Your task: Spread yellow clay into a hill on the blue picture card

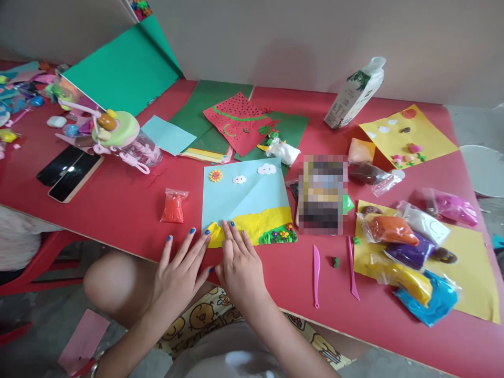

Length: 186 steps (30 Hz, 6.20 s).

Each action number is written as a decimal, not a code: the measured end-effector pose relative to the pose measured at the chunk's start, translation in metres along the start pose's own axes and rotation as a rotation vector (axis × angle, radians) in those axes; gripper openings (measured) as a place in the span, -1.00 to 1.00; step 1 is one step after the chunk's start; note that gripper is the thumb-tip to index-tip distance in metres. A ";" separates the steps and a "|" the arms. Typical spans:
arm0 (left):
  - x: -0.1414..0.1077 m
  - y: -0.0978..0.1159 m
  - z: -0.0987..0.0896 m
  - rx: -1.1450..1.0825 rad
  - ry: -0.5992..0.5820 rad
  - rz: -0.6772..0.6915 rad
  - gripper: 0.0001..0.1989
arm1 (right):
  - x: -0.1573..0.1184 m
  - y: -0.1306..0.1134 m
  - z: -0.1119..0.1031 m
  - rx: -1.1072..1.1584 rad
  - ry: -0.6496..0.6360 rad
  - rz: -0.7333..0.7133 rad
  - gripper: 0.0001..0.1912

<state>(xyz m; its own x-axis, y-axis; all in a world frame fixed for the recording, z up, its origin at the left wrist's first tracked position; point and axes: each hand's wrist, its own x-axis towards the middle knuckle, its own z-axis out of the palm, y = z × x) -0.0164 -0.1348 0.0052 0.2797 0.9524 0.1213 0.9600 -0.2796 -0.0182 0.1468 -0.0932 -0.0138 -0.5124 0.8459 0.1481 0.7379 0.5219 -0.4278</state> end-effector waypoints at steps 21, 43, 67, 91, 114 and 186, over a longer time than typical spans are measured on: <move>0.006 0.007 0.002 -0.034 0.009 0.046 -0.33 | -0.002 0.002 0.000 -0.005 -0.015 -0.019 -0.44; -0.025 -0.006 -0.004 -0.085 0.020 0.040 -0.24 | -0.002 0.000 -0.001 -0.057 0.024 -0.013 -0.46; -0.032 -0.006 0.009 -0.116 0.105 0.039 -0.39 | -0.002 0.002 -0.002 -0.045 0.047 -0.029 -0.44; -0.025 -0.008 0.007 -0.096 0.210 0.150 -0.61 | -0.002 0.001 -0.003 -0.038 0.031 -0.023 -0.45; -0.031 -0.007 0.015 -0.119 0.177 0.042 -0.55 | -0.003 0.002 0.002 -0.047 0.020 -0.022 -0.42; -0.017 -0.036 0.010 -0.067 0.299 0.118 -0.65 | -0.008 -0.002 -0.008 -0.090 0.025 -0.171 -0.52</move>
<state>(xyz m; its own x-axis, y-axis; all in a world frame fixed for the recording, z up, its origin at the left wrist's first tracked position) -0.0557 -0.1400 -0.0066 0.3622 0.8376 0.4089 0.9151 -0.4030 0.0148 0.1526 -0.1001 -0.0065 -0.6237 0.7457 0.2342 0.6777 0.6652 -0.3133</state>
